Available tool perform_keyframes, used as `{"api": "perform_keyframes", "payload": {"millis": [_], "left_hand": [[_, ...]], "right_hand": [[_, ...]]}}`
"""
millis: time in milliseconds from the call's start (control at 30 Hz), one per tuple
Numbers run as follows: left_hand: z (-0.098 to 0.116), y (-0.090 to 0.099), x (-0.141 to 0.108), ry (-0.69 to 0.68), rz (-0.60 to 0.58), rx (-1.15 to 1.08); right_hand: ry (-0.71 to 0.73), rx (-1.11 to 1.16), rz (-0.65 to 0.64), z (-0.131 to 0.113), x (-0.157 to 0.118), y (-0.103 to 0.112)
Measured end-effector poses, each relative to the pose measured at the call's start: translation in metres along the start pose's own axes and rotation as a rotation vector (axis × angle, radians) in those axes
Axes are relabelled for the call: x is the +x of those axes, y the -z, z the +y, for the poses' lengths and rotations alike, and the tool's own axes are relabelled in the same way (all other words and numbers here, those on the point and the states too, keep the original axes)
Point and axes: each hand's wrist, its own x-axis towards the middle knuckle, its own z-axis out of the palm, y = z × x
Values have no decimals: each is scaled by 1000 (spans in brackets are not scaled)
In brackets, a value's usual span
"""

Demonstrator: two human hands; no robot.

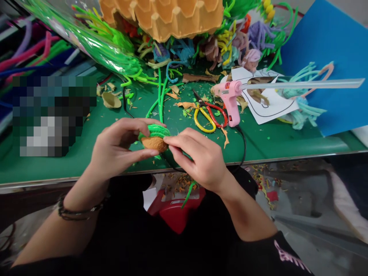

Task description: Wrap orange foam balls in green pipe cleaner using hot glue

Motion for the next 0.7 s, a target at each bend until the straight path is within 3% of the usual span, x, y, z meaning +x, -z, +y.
{"api": "perform_keyframes", "payload": {"millis": [267, 467, 700], "left_hand": [[2, -4, 3, -42, 69, -107], [-3, -2, 4, -164, 70, -68], [-1, -2, 3, -154, 90, -90]], "right_hand": [[-104, 155, 131, 7, -2, 1], [-64, 109, 112, 1, -1, -1], [-74, 116, 67, -2, 0, -3]]}}
